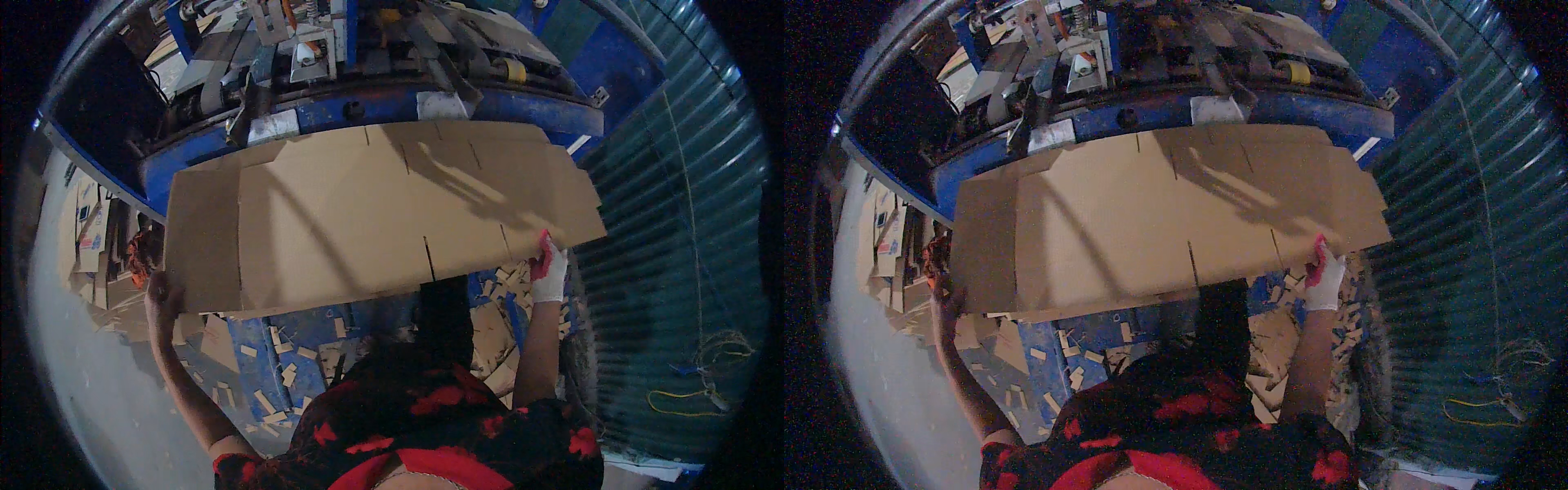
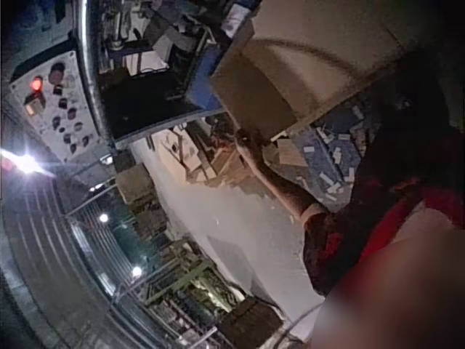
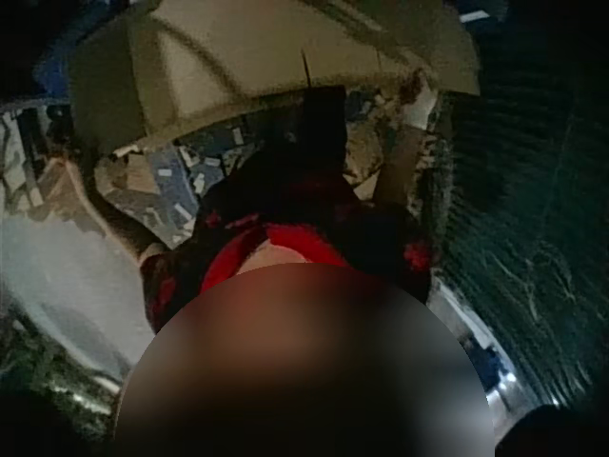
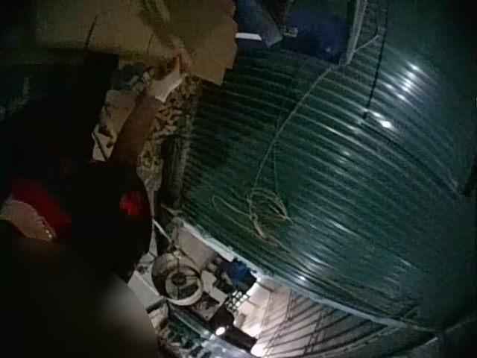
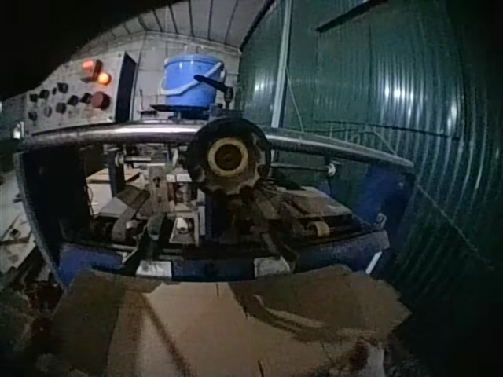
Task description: The person folds flat cardboard sheets into boxes using a machine. They repeatedly place sheets on the machine, fold the flaps, and remove the assembled boxes.
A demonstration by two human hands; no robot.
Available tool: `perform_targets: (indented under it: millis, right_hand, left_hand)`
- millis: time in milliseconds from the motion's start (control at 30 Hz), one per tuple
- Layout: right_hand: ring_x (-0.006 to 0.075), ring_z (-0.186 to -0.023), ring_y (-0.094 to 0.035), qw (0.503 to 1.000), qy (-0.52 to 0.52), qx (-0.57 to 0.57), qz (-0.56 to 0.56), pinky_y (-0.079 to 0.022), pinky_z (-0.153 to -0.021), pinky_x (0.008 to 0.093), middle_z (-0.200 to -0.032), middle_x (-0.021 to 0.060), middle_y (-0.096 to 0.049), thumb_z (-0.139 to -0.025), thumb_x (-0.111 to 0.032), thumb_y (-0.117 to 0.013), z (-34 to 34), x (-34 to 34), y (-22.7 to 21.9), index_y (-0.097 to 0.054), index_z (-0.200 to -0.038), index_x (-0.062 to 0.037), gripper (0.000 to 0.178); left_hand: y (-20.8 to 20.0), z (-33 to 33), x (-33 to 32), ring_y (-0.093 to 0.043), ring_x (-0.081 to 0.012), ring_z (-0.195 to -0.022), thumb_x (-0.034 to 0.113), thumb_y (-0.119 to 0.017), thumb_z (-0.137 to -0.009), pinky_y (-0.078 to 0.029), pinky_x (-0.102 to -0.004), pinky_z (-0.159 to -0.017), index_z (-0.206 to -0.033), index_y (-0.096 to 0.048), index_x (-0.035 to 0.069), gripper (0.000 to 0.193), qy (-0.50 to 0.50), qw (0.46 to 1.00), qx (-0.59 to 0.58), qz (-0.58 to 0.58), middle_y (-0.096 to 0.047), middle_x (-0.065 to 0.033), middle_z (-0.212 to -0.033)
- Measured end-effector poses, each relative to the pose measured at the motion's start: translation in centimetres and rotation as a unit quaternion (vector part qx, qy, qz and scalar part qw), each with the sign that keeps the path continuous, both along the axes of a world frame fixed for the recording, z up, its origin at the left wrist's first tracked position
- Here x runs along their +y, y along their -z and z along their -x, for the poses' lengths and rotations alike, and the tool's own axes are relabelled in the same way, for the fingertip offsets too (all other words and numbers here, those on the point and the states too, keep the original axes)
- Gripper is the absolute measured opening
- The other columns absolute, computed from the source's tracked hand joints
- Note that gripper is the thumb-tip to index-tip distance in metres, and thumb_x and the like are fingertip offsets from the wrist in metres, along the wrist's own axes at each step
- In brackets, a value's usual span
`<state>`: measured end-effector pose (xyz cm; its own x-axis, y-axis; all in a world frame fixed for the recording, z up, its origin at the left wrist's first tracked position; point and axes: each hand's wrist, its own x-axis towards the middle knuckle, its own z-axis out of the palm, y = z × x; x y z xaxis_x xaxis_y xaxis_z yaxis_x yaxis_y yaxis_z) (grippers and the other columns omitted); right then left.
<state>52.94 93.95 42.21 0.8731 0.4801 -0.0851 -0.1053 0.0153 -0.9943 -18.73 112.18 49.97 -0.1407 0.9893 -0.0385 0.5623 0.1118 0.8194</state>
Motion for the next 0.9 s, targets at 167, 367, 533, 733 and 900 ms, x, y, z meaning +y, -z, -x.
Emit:
perform_targets:
  millis: [167,367,533,733,900]
  right_hand:
    - [0.0182,-0.097,-0.06,0.984,0.024,-0.178,-0.017,-0.05,-0.08,0.0317,-0.117,0.011,-0.058,-0.086,-0.01,-0.069,4.4,-0.4,-5.8,-0.051,-0.122,-0.0026,0.041]
    - [0.0372,-0.119,-0.048,0.607,-0.313,-0.702,0.201,-0.037,-0.103,0.0502,-0.131,0.016,-0.05,-0.078,-0.006,-0.065,12.8,2.5,-8.1,-0.057,-0.122,-0.0122,0.045]
    - [0.036,-0.127,-0.043,0.461,-0.35,-0.786,0.217,-0.036,-0.103,0.0491,-0.136,0.0125,-0.047,-0.065,-0.002,-0.067,12.9,8.7,-7.6,-0.055,-0.129,-0.0242,0.069]
    - [0.032,-0.123,-0.047,0.439,-0.324,-0.82,0.172,-0.038,-0.101,0.0462,-0.137,0.0062,-0.049,-0.079,-0.003,-0.054,9.9,17.5,-7.0,-0.056,-0.129,-0.0285,0.056]
    - [0.0341,-0.125,-0.045,0.499,-0.347,-0.783,0.133,-0.035,-0.104,0.0492,-0.137,0.0085,-0.048,-0.077,0.0,-0.053,7.7,22.3,-7.1,-0.053,-0.132,-0.0261,0.061]
  left_hand:
    - [0.1,-4.8,-3.4,-0.054,-0.0225,-0.111,0.001,-0.061,-0.081,-0.046,-0.0334,-0.092,-0.126,-0.049,0.0,0.047,0.003,0.957,-0.239,-0.162,-0.055,-0.01,-0.124]
    - [4.3,-13.9,-4.9,-0.052,-0.0253,-0.121,-0.008,-0.061,-0.075,-0.043,-0.0363,-0.1,-0.132,-0.052,0.005,0.059,0.067,0.995,-0.01,-0.08,-0.055,-0.0119,-0.13]
    - [3.3,-19.7,-0.2,-0.048,-0.0362,-0.127,-0.003,-0.063,-0.071,-0.04,-0.0428,-0.105,-0.13,-0.055,0.007,0.061,0.22,0.905,0.156,-0.329,-0.054,-0.0172,-0.133]
    - [2.3,-22.3,6.7,-0.047,-0.0355,-0.127,0.0,-0.071,-0.072,-0.04,-0.0407,-0.104,-0.135,-0.05,0.005,0.067,0.224,0.879,0.203,-0.369,-0.052,-0.0169,-0.136]
    - [3.3,-23.8,11.2,-0.045,-0.0371,-0.128,-0.001,-0.062,-0.073,-0.038,-0.044,-0.106,-0.135,-0.051,0.009,0.063,0.212,0.895,0.156,-0.36,-0.051,-0.0168,-0.136]
